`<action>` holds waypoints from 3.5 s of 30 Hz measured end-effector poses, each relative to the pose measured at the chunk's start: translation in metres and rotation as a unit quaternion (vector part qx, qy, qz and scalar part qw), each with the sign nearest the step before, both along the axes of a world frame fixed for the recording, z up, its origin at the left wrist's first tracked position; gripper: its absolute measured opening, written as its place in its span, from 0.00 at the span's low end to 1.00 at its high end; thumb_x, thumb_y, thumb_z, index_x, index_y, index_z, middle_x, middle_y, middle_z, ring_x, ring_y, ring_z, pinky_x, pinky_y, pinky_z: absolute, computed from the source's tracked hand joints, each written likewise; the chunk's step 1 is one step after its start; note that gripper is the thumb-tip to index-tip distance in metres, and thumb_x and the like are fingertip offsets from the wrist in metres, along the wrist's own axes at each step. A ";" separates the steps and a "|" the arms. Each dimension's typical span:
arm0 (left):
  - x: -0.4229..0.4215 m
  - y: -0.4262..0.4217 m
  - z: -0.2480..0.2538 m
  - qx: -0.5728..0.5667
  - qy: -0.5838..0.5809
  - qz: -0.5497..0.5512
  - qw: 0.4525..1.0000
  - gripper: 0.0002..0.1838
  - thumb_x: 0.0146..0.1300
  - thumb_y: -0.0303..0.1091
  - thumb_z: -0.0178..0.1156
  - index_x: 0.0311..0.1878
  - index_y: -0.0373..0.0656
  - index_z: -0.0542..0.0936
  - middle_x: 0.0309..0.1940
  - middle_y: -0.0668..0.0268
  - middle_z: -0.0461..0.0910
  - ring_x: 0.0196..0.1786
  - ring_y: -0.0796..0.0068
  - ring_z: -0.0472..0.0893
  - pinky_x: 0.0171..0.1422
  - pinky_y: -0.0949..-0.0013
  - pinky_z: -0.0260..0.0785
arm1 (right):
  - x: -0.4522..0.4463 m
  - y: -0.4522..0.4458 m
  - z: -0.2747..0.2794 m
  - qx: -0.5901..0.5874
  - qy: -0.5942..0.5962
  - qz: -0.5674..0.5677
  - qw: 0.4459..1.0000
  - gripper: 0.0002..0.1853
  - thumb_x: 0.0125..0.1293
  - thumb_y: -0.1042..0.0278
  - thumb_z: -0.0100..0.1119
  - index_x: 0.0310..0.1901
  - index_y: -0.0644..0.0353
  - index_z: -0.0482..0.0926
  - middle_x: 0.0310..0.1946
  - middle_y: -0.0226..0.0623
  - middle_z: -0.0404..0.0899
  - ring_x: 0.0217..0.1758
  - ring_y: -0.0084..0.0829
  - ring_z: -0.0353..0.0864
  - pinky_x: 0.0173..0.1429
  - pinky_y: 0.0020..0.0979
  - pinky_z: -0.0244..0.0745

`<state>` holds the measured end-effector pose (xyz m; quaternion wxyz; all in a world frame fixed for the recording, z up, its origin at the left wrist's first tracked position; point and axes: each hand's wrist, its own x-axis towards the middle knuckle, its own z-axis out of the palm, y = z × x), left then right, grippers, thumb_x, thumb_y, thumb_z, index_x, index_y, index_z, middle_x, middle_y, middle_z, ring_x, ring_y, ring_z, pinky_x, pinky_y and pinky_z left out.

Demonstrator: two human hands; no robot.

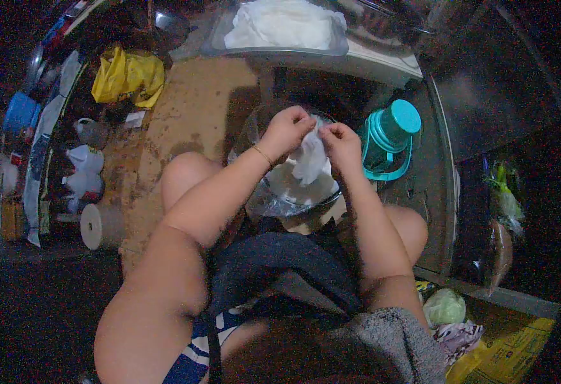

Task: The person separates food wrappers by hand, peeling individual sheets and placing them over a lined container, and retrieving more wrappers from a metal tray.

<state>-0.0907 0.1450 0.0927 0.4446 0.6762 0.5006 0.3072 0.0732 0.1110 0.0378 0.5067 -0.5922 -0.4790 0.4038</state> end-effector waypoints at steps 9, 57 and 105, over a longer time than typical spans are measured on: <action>-0.010 0.014 -0.015 0.078 0.033 0.060 0.995 0.12 0.60 0.40 0.62 0.31 0.40 0.78 0.26 0.66 0.79 0.30 0.76 0.76 0.36 0.70 0.70 | 0.026 0.021 -0.048 0.031 -0.040 -0.125 0.991 0.11 0.64 0.64 0.59 0.35 0.65 0.79 0.23 0.27 0.75 0.23 0.19 0.69 0.27 0.25 0.65; -0.014 0.006 -0.013 0.092 -0.046 0.030 0.994 0.09 0.61 0.35 0.60 0.31 0.39 0.75 0.24 0.65 0.77 0.27 0.77 0.74 0.34 0.70 0.68 | 0.026 0.009 -0.033 -0.011 0.143 -0.003 0.990 0.05 0.64 0.67 0.56 0.32 0.57 0.76 0.25 0.27 0.73 0.27 0.21 0.72 0.31 0.26 0.71; -0.002 -0.022 0.013 -0.059 -0.177 0.001 0.982 0.13 0.63 0.34 0.60 0.46 0.36 0.79 0.38 0.67 0.82 0.38 0.79 0.77 0.47 0.72 0.70 | 0.010 -0.021 0.015 -0.116 0.183 0.074 0.974 0.20 0.58 0.54 0.66 0.47 0.55 0.74 0.40 0.32 0.79 0.39 0.26 0.79 0.38 0.30 0.74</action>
